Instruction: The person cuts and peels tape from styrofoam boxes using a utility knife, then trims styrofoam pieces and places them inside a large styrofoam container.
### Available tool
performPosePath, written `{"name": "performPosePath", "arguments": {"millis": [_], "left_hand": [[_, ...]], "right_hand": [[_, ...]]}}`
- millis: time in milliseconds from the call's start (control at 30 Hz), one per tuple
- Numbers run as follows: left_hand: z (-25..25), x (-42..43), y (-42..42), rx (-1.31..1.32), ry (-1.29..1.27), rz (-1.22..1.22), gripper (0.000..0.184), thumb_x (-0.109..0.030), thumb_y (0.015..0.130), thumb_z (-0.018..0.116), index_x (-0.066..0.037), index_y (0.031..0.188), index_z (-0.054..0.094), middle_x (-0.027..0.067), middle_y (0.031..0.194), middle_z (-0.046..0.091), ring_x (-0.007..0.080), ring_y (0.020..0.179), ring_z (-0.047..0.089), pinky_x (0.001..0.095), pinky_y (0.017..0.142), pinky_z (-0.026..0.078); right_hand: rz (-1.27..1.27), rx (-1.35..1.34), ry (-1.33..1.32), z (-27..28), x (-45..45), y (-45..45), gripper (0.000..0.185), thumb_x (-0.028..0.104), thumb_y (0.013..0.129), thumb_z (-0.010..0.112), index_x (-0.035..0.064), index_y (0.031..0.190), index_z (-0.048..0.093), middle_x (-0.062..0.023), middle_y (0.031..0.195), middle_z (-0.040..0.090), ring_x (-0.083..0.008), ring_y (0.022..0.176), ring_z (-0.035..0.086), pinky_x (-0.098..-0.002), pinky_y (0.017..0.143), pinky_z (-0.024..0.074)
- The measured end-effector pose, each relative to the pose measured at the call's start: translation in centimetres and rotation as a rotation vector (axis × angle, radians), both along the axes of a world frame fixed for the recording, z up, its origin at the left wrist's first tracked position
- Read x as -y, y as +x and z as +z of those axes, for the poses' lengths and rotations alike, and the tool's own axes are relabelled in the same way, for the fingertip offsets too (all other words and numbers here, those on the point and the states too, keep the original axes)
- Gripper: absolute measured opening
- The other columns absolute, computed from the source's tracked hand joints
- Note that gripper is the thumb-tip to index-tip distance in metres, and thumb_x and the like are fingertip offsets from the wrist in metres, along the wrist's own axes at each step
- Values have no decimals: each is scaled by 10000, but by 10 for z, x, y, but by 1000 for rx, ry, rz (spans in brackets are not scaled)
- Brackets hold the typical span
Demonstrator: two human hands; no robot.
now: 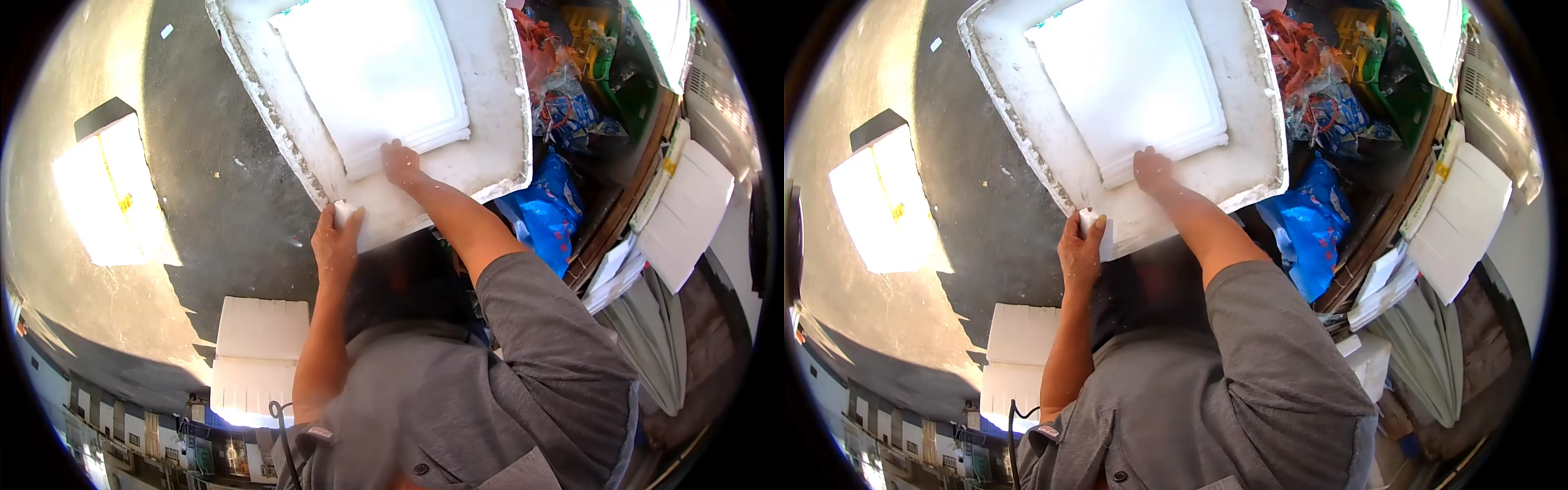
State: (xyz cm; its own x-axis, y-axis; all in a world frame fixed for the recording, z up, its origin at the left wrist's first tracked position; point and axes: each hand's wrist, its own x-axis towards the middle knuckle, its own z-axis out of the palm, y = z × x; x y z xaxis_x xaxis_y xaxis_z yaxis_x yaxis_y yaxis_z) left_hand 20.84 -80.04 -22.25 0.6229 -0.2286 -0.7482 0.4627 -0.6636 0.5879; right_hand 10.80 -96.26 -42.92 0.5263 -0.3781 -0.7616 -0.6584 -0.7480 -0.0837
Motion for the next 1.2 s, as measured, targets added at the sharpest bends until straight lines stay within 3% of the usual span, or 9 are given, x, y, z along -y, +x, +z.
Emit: {"name": "performPosePath", "arguments": {"millis": [133,167,333,367,700,733,800,1000,1200], "left_hand": [[6,14,1,26,-46,-21,489,-293,862,739,13,1221,608,225,997,684,304,880,655,392,817,509],[4,15,0,-17,30,-53,551,-308,875,724,25,1279,555,238,1063,665,319,948,651,401,840,503],[-30,36,-14,48,-81,12,453,-313,945,690,52,1177,557,68,943,633,112,802,530,284,723,465],[-38,37,-19,-42,-108,69,571,-373,910,683,67,1244,540,239,1037,660,311,956,644,399,838,497],[-20,41,-2,27,-68,-89,596,-413,939,646,32,1320,536,216,1157,678,319,1109,638,397,958,474],[-27,30,3,175,-83,-90,468,-272,969,650,61,1284,557,76,975,668,121,872,587,267,805,482],[-5,30,19,228,-136,176,456,-249,970,656,51,1296,548,91,1047,654,114,907,574,265,811,477],[-40,20,50,344,-73,411,484,-262,992,620,32,1352,486,134,1174,611,158,1015,567,314,890,468],[-69,11,48,274,9,87,529,-312,983,574,-19,1407,456,205,1237,624,306,1122,606,392,963,462]], "right_hand": [[-158,452,195,23,-5,-16,265,238,935,586,4,1057,611,-162,1029,643,-278,920,673,-403,779,545],[-529,347,470,73,4,4,295,266,952,588,13,1097,630,-133,1026,658,-236,891,654,-367,773,531],[-1225,405,934,191,6,0,351,259,982,596,-2,1213,631,-72,1034,685,-145,884,629,-295,794,503],[-1166,506,890,197,0,-6,338,226,971,613,-6,1216,623,-72,1019,684,-139,872,627,-288,789,502],[-994,489,640,156,16,-32,352,162,886,692,-42,1161,610,-91,941,680,-147,836,618,-291,739,492],[-918,504,556,145,20,-35,370,196,872,691,-28,1157,614,-116,935,685,-203,844,635,-330,755,499],[-753,527,397,138,30,-26,408,265,842,688,1,1147,623,-166,922,694,-316,860,667,-409,787,513],[-649,410,372,49,20,-6,440,294,845,683,-7,1160,620,-195,973,692,-341,905,661,-410,833,513],[-617,457,189,10,-10,57,480,273,837,720,-14,1203,600,-210,1047,689,-383,962,655,-428,862,517]]}}
